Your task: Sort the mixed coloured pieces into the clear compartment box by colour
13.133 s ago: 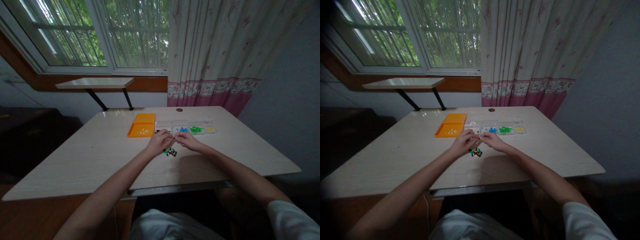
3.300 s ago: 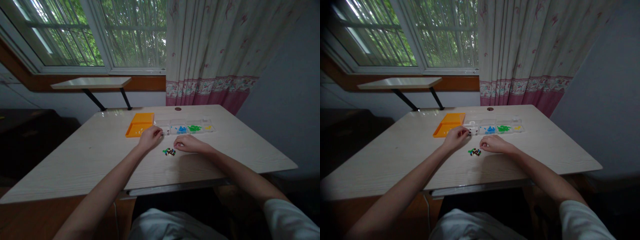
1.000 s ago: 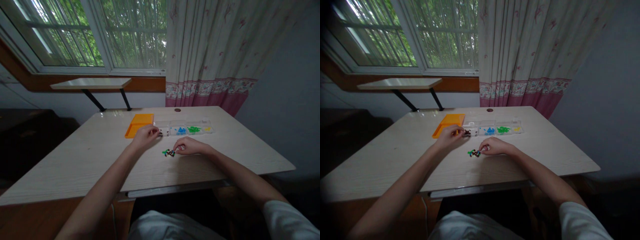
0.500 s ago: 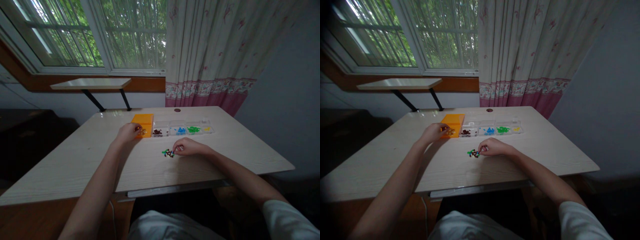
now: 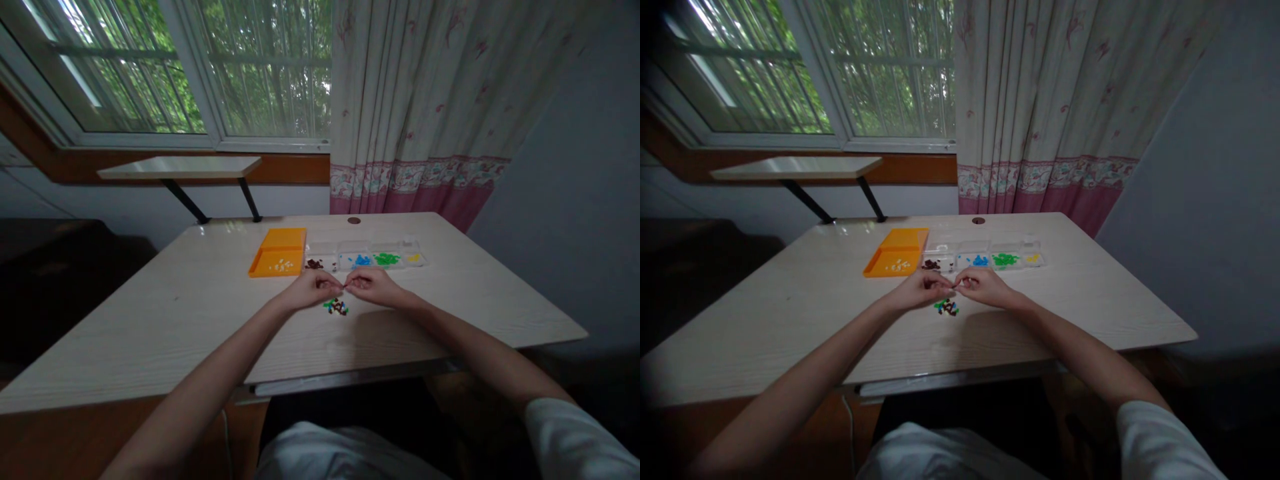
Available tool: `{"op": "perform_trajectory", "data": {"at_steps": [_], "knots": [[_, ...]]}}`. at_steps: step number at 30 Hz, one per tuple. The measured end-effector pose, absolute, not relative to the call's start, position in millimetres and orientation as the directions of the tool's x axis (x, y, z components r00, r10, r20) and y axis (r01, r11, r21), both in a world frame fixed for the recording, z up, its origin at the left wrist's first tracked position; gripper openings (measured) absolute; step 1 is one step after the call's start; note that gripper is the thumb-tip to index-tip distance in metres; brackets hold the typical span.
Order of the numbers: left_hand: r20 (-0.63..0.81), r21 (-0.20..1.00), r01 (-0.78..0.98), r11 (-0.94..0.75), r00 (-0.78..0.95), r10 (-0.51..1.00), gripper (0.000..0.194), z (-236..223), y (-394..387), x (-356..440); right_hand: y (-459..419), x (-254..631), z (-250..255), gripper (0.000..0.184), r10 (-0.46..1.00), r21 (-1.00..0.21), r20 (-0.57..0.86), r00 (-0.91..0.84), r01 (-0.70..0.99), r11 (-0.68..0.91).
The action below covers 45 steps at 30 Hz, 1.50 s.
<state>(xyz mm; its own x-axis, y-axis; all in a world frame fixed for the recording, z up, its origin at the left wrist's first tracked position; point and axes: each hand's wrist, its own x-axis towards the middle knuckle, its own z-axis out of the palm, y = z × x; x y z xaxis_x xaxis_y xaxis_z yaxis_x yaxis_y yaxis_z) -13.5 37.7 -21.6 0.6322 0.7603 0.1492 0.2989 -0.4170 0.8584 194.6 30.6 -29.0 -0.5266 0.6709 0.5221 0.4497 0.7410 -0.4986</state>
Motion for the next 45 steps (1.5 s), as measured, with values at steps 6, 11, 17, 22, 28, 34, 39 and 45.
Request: {"op": "perform_trajectory", "data": {"at_steps": [6,11,17,22,28,34,39,45], "knots": [[0.177,0.904,0.246,-0.351,0.530,0.829,0.032,-22.6,36.9,-9.8,28.2,191.4,-29.7,0.016,0.615,-0.421,0.599,-0.513,0.452,0.786],[0.152,0.915,0.246,-0.320,0.525,0.838,0.032,-23.4,35.1,-7.8,27.1,190.5,-28.4,0.015,0.558,-0.337,0.648,-0.519,0.461,0.821],[0.212,0.902,0.227,-0.367,0.507,0.836,0.030,-25.1,35.3,-7.1,26.3,189.9,-26.5,0.016,0.558,-0.321,0.636,-0.533,0.474,0.820],[0.235,0.902,0.210,-0.378,0.497,0.835,0.028,-27.8,36.9,-6.9,27.5,190.3,-28.6,0.016,0.519,-0.297,0.672,-0.528,0.450,0.842],[0.404,0.795,0.287,-0.535,0.407,0.819,0.019,-24.8,37.2,-9.9,30.3,191.5,-31.2,0.019,0.582,-0.341,0.632,-0.511,0.491,0.802],[0.707,0.422,0.507,-0.752,0.335,0.623,0.013,-19.1,40.0,-24.2,30.0,193.9,-28.8,0.020,0.580,-0.352,0.429,-0.693,0.463,0.814],[0.759,0.318,0.558,-0.766,0.335,0.559,0.013,-18.7,41.7,-30.4,26.2,193.5,-27.3,0.030,0.548,-0.386,0.221,-0.806,0.444,0.809],[0.780,0.311,0.547,-0.777,0.320,0.538,0.011,-17.0,40.6,-30.0,27.6,195.5,-27.6,0.025,0.555,-0.382,0.246,-0.795,0.447,0.809]]}}
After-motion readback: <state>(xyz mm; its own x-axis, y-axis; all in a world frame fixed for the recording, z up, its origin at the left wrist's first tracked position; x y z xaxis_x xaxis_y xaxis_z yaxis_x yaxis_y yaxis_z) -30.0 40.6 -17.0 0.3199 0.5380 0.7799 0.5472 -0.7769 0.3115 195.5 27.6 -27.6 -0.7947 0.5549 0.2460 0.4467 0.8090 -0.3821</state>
